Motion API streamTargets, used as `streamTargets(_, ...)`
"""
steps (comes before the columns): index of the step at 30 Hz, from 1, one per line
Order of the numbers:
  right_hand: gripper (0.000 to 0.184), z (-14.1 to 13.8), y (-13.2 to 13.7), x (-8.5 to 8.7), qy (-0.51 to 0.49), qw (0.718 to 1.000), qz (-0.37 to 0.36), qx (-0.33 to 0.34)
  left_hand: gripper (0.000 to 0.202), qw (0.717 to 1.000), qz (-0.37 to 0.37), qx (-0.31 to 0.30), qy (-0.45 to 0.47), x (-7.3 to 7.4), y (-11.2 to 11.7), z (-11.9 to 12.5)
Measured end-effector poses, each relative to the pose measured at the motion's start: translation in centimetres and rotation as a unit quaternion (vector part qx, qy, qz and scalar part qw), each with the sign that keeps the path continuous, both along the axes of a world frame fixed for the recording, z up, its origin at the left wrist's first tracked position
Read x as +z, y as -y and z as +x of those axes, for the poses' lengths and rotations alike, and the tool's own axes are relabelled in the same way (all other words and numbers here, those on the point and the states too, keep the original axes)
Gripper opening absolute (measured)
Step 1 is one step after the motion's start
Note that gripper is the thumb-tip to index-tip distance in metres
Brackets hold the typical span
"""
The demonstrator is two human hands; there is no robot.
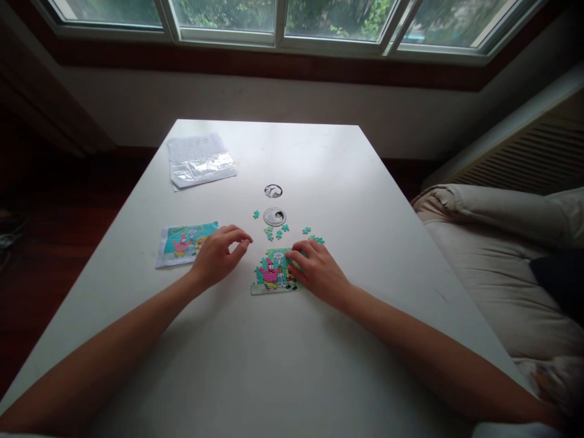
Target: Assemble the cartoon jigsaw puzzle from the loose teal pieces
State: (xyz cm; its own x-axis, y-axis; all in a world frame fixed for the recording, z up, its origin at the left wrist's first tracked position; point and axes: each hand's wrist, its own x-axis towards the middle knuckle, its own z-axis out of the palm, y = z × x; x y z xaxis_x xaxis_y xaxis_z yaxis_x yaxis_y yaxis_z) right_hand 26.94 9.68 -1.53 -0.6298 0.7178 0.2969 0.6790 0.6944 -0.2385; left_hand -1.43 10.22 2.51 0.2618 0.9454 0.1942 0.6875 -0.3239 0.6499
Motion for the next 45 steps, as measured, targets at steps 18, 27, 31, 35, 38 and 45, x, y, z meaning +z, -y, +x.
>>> streamTargets(18,0.016,2.2,0.8,-0.3,-0.041,0.999,-0.025,0.002,0.026,0.993,0.051,0.043,-0.100,-3.9,-4.5,3.5)
streamTargets(27,0.016,2.4,0.6,-0.3,-0.047,0.998,-0.035,0.012,0.036,0.975,0.086,0.113,-0.170,-5.1,-6.0,1.5)
streamTargets(31,0.016,2.4,0.7,-0.1,-0.049,0.998,-0.035,0.015,0.037,0.973,0.089,0.109,-0.185,-5.4,-6.7,1.9)
streamTargets(35,0.016,2.4,0.7,0.0,-0.044,0.998,-0.039,0.011,0.038,0.969,0.094,0.099,-0.204,-5.3,-6.7,2.4)
streamTargets(38,0.016,2.4,0.7,-0.1,-0.042,0.998,-0.041,0.009,0.032,0.972,0.091,0.098,-0.196,-5.2,-6.6,2.3)
streamTargets(45,0.017,2.5,0.8,0.1,-0.042,0.998,-0.041,0.010,0.024,0.984,0.096,0.064,-0.136,-5.4,-6.9,1.7)
